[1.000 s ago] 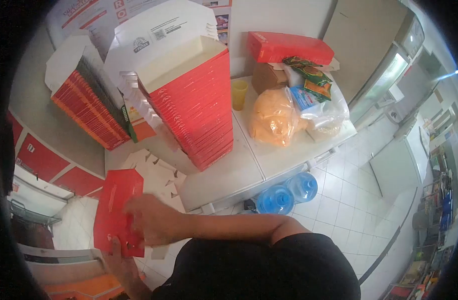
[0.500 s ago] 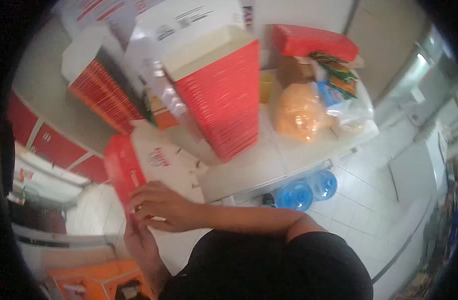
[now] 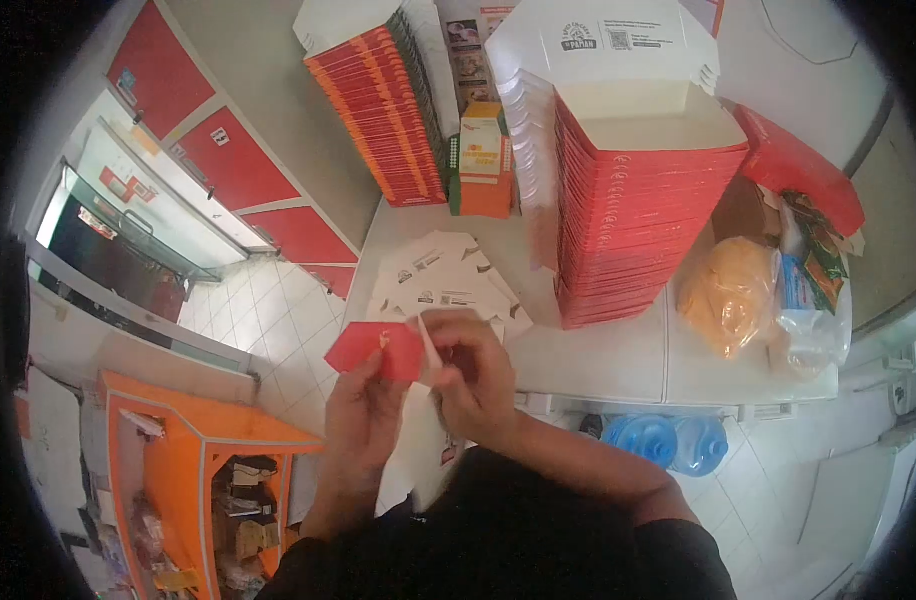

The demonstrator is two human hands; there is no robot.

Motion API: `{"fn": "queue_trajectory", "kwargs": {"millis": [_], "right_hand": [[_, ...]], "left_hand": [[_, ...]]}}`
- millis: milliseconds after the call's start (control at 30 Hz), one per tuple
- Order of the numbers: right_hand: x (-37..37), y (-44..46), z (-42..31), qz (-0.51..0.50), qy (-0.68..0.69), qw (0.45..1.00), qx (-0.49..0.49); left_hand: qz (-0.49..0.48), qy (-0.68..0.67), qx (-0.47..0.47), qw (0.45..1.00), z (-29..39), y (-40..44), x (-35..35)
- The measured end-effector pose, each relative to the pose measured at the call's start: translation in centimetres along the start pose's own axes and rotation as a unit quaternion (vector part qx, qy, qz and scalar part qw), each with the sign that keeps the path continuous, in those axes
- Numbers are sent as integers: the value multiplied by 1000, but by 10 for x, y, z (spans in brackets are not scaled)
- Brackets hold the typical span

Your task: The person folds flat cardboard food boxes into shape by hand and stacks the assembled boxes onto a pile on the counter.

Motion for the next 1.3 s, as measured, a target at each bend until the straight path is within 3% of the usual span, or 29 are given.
{"fn": "queue_trajectory", "kwargs": {"millis": [67,133,200,300,367,400,467,500,567,667,733,767,833,867,933,967,1033,1067,1133,1167,1233,1300], "right_hand": [[-6,7,2,80,0,995,68],[5,17,-7,-51,-173,984,3],[25,16,-21,-205,-310,924,-87],[29,7,-21,-234,-301,920,-93],[21,5,-8,-175,-301,935,-70],[15,2,-2,-144,-301,941,-57],[11,-5,12,-171,-320,932,-14],[7,-8,17,-182,-328,927,10],[8,-1,6,-245,-394,886,19],[-2,-6,-2,-345,-410,844,17],[-17,-24,18,-390,-361,845,60],[-28,-24,25,-367,-266,873,181],[-35,-29,16,-251,-226,923,182],[-41,-32,12,-192,-205,942,186],[-11,-63,23,-439,-264,821,253],[-4,-86,25,-550,-283,734,279],[-13,-87,33,-492,-243,740,389],[-19,-88,36,-459,-226,739,438],[-9,-96,34,-520,-196,755,348],[-4,-97,30,-547,-181,761,300],[-16,-71,40,-393,-224,824,340],[-21,-50,44,-291,-210,858,367]], "left_hand": [[-57,89,102,989,4,-1,15],[-93,146,184,968,10,-1,22],[-87,137,190,968,19,7,10],[-72,153,178,969,10,16,-12],[-47,206,143,967,-11,7,-15],[-52,115,141,982,-16,-5,5],[-85,101,150,980,-19,-1,-10],[-138,230,118,956,-23,3,-6],[-231,471,44,850,-30,8,-8],[-460,659,84,589,-40,-22,1],[-400,660,38,635,-35,-22,-10],[-351,666,8,659,-29,-25,-7],[-296,621,2,726,-26,-27,-19],[-282,631,-24,722,-29,-30,-29],[-256,649,-78,712,-28,-42,-17],[-284,671,-39,684,-27,-46,-9],[-342,706,40,619,-27,-55,6],[-334,714,22,615,-26,-54,7],[-315,730,-10,607,-21,-52,8],[-285,767,86,568,-12,-49,11],[-219,811,275,467,-2,-52,15],[-183,723,393,537,13,-61,36]]}}
Point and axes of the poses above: each hand's wrist, its own y-axis towards the middle knuckle, its own x-axis out of the palm, z = x × y, the point moved 9 cm from there along y, towards the middle knuckle, and after that the axes turned 6 degrees about x, right-handed, at the moved point
